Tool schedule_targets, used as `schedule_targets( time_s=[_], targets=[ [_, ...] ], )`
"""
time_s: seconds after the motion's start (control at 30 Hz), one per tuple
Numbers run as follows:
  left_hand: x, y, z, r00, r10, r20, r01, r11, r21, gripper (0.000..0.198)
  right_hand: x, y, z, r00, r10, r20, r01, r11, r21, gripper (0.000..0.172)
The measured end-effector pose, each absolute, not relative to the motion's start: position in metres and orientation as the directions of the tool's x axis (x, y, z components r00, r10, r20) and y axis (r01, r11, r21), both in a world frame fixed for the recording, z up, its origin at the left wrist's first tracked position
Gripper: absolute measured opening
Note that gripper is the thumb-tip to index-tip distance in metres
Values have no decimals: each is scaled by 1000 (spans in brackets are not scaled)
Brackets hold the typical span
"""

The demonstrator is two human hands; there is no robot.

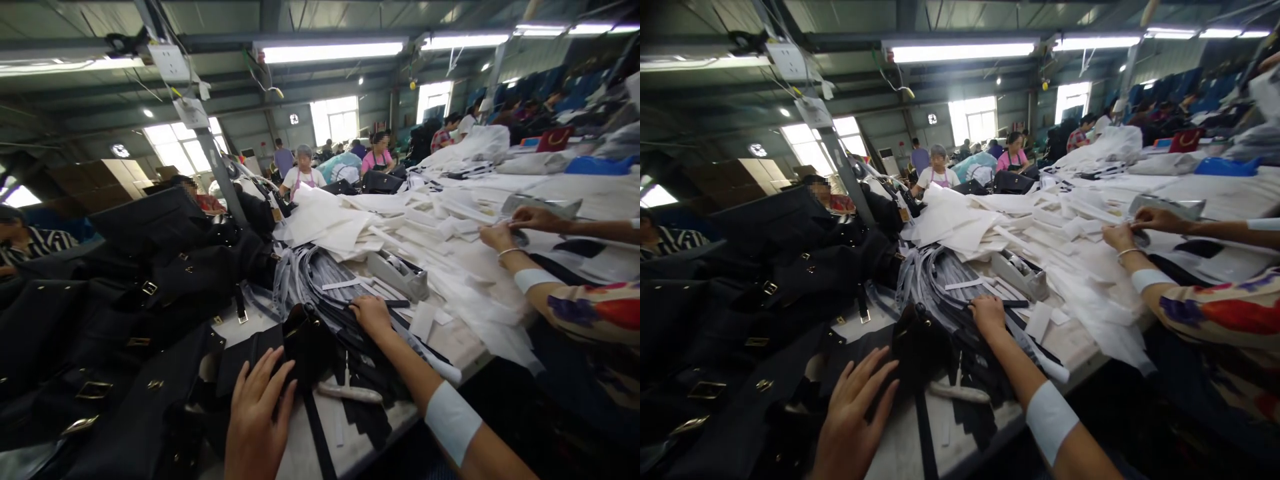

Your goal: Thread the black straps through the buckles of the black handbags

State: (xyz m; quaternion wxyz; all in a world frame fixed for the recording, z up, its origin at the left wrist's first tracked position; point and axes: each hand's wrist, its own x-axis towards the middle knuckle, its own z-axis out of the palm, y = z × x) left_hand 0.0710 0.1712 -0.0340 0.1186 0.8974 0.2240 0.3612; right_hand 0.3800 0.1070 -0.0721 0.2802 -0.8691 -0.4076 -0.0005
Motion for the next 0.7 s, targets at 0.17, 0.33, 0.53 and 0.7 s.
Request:
schedule_targets(
  time_s=[0.17, 0.33, 0.53, 0.7],
  targets=[
    [96, 132, -32, 564, 758, 328, 108, -461, 881, 22, 375, 96, -52, 689, 678, 255, 672, -467, -575, 28],
    [156, 111, -43, 708, 664, -241, -77, 413, 908, 38, 339, 42, -33, 668, 724, 169, 539, -316, -780, 43],
    [226, 115, -46, 829, 365, -424, -177, 890, 421, 49, 285, -49, -51, 517, 839, -171, -61, -163, -985, 47],
    [243, 104, -41, 820, 366, -439, -202, 905, 375, 33, 256, -92, -75, 391, 878, -277, -196, -214, -957, 56]
  ],
)
